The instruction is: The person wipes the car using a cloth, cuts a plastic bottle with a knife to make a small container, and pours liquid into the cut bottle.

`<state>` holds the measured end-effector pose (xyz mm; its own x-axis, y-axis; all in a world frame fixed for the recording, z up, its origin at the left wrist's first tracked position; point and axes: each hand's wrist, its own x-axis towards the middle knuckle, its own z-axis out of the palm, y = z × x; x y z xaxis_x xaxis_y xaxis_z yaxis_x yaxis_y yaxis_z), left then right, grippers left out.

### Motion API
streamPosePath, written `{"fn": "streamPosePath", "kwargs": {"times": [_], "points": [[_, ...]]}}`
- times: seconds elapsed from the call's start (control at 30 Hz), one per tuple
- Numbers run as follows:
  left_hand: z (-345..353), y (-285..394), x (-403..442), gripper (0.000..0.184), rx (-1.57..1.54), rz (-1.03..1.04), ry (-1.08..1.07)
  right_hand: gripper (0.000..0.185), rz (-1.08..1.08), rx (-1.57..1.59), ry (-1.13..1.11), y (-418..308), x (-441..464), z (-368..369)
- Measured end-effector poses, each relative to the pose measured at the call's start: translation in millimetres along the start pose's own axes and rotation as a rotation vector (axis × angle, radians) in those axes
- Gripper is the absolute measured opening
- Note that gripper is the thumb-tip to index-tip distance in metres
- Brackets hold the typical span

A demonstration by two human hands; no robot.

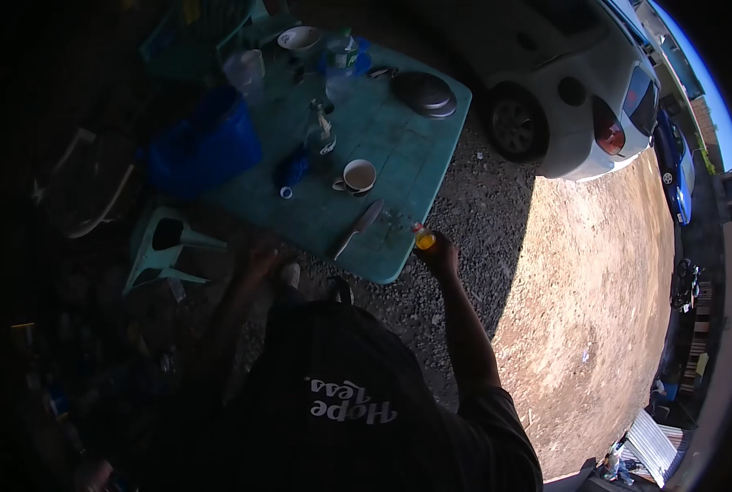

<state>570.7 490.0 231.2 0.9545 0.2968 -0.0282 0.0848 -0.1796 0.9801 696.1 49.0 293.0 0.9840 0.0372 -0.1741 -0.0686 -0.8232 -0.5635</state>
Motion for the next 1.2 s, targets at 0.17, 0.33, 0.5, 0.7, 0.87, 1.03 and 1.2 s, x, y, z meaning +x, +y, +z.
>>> {"fn": "streamPosePath", "kwargs": {"times": [0.17,0.33,0.5,0.7,0.87,1.03,1.2], "points": [[-94.7,-115.4,-104.0,0.030,1.123,-0.162,-0.279,0.051,0.035,-0.031,-0.051,3.6,14.3,7.0],[-156.4,-185.9,-186.6,0.035,1.352,0.654,-0.148,0.042,-0.021,-0.071,0.018,13.5,22.3,15.4],[-149.0,-142.8,-193.1,0.030,0.809,-0.963,-0.400,0.040,-0.063,-0.077,0.045,12.9,23.6,16.2],[-133.3,-137.6,-179.1,0.025,1.352,0.260,-0.320,0.039,-0.045,-0.149,0.052,7.5,27.6,16.9],[-115.1,-105.2,-143.9,0.026,1.293,0.040,-0.363,0.036,-0.075,-0.164,0.095,17.7,29.8,23.0],[-113.7,-116.6,-150.3,0.037,1.330,0.089,-0.365,0.034,-0.076,-0.215,0.112,22.3,32.6,25.9],[-117.2,-126.3,-163.1,0.035,1.468,0.145,-0.401,0.034,-0.082,-0.163,0.105,14.2,28.7,17.7]]}}
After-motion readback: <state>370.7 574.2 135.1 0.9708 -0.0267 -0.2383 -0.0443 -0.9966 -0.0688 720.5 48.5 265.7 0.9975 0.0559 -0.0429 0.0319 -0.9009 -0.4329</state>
